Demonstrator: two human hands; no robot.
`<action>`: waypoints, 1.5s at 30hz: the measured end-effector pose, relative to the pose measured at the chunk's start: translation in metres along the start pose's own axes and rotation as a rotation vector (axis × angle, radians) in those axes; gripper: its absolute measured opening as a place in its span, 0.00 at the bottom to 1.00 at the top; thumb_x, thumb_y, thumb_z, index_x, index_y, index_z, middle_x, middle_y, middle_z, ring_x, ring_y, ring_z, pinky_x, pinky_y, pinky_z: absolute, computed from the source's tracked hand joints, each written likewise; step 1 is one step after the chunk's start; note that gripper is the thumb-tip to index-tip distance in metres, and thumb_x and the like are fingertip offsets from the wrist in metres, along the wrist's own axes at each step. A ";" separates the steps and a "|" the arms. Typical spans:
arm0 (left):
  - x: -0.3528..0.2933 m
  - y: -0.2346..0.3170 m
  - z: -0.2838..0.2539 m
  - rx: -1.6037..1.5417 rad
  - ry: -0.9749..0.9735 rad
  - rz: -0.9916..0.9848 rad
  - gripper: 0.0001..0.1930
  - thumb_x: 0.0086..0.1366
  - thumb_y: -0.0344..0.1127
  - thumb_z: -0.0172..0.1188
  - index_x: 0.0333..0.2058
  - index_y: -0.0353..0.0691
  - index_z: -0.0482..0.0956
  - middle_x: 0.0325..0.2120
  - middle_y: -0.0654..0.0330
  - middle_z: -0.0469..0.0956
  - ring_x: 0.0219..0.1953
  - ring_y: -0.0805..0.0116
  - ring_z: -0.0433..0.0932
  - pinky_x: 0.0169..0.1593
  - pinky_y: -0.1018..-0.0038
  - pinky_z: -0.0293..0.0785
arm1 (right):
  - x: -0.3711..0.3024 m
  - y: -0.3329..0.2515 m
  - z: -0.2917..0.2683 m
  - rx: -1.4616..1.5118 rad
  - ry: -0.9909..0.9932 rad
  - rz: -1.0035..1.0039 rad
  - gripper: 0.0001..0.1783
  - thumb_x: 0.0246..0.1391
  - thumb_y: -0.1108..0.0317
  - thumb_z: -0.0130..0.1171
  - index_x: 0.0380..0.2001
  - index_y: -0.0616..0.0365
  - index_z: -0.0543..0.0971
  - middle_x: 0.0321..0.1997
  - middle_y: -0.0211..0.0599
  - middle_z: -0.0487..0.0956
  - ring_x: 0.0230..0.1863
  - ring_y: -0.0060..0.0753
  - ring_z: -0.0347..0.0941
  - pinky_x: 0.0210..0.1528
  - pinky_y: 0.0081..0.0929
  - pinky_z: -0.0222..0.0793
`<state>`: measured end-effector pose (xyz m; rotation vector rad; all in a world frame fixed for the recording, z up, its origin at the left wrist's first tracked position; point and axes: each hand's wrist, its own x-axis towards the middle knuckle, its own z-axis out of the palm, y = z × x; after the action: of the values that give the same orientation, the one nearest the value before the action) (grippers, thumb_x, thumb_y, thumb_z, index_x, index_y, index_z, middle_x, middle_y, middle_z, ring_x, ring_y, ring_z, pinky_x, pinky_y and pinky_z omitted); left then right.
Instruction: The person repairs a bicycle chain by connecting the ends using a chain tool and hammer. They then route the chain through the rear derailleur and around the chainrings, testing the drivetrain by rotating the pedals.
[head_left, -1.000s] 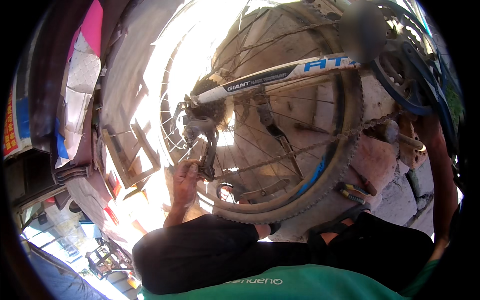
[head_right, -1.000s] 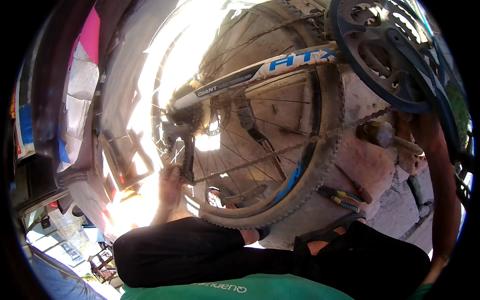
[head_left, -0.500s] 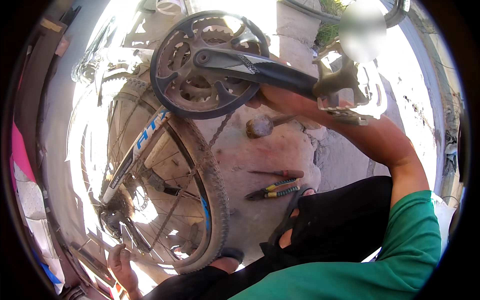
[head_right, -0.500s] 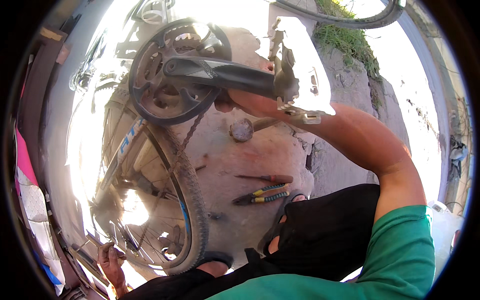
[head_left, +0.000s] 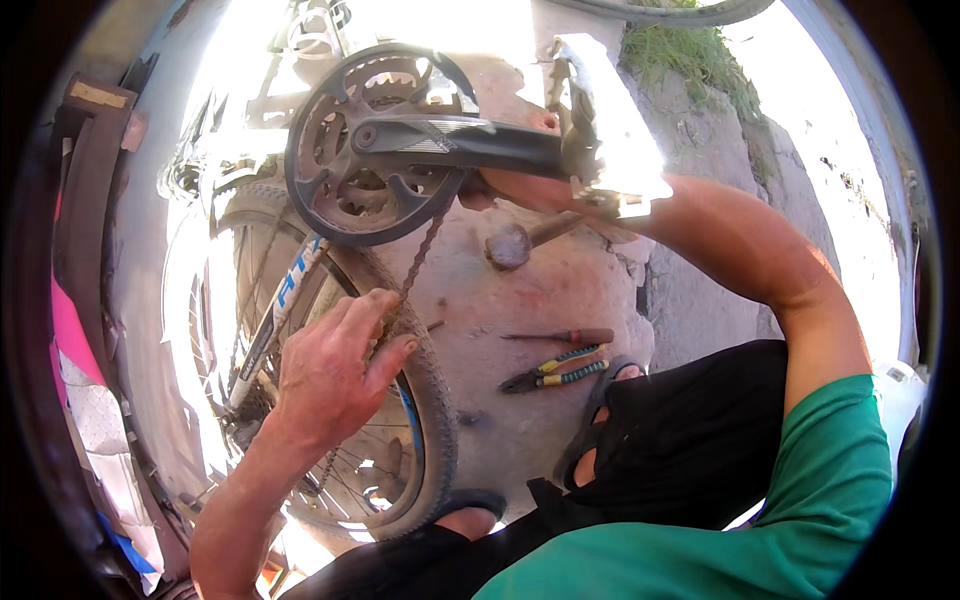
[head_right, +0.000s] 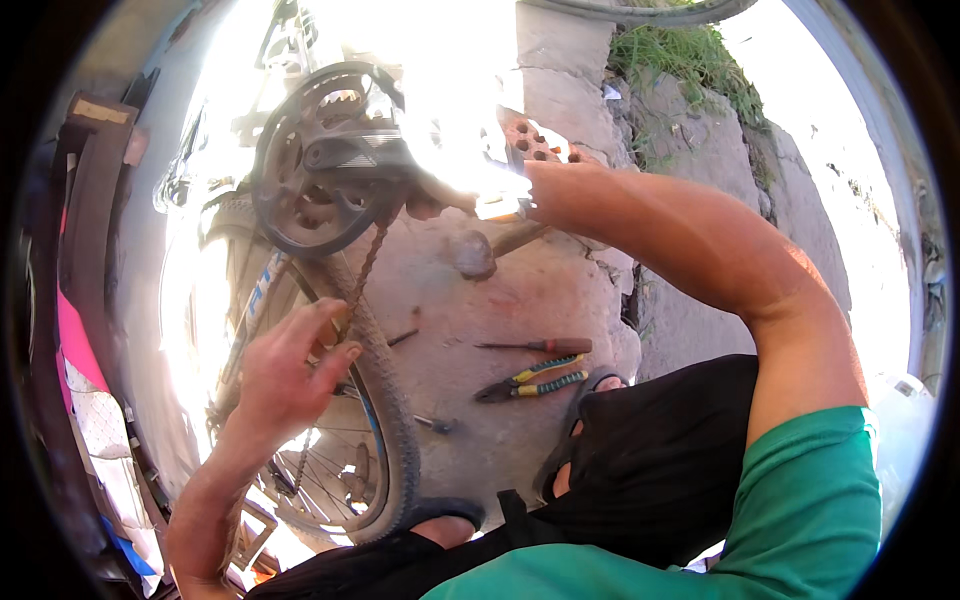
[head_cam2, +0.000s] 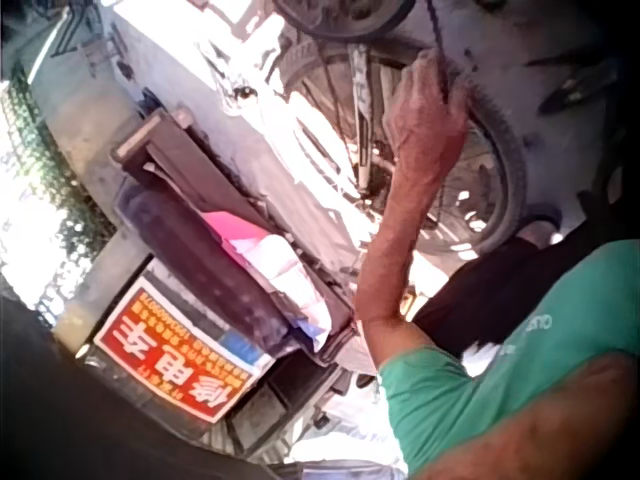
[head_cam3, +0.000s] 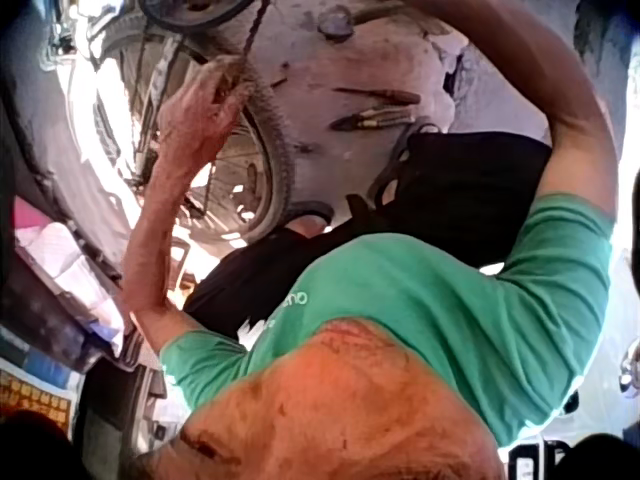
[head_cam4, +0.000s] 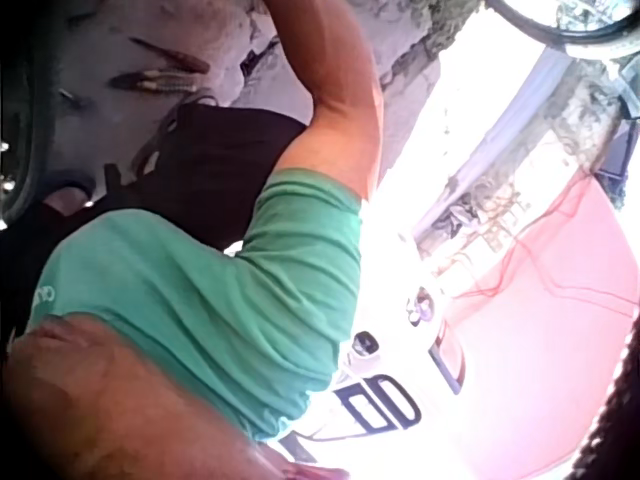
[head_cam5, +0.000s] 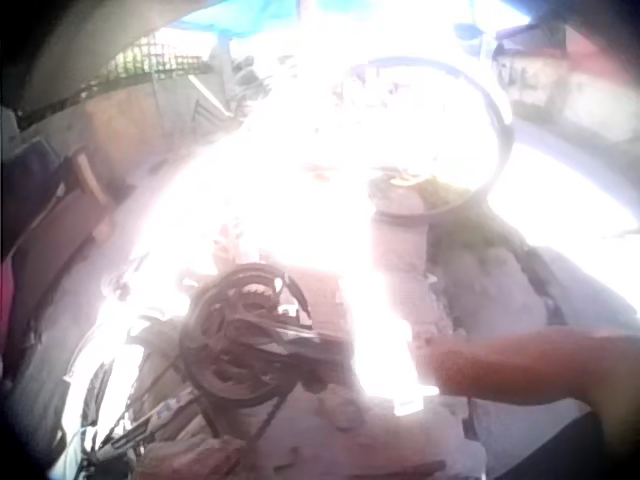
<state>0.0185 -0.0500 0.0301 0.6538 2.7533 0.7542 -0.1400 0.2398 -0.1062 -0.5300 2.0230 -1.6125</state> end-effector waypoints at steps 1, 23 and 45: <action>0.010 0.007 0.008 0.005 0.034 0.013 0.17 0.59 0.36 0.66 0.45 0.37 0.76 0.31 0.52 0.79 0.31 0.55 0.81 0.37 0.63 0.76 | 0.000 0.000 0.003 -0.014 -0.009 -0.004 0.20 0.68 0.53 0.47 0.46 0.58 0.76 0.33 0.29 0.77 0.27 0.21 0.66 0.30 0.23 0.61; 0.026 0.008 0.054 0.154 0.304 0.114 0.08 0.58 0.33 0.66 0.32 0.37 0.76 0.28 0.55 0.71 0.25 0.54 0.76 0.26 0.63 0.72 | 0.013 0.000 0.000 -0.300 0.060 -0.068 0.20 0.66 0.55 0.48 0.48 0.58 0.78 0.37 0.33 0.78 0.35 0.25 0.70 0.38 0.26 0.65; 0.112 0.069 0.116 -0.380 0.309 0.105 0.12 0.66 0.39 0.57 0.31 0.35 0.75 0.29 0.45 0.77 0.31 0.39 0.77 0.34 0.51 0.73 | 0.021 -0.010 -0.063 -0.429 -0.076 -0.199 0.20 0.64 0.57 0.50 0.49 0.59 0.79 0.41 0.37 0.79 0.42 0.30 0.74 0.46 0.29 0.69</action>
<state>-0.0187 0.1057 -0.0418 0.6475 2.7292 1.4658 -0.1944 0.2751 -0.0884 -0.9585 2.3260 -1.2340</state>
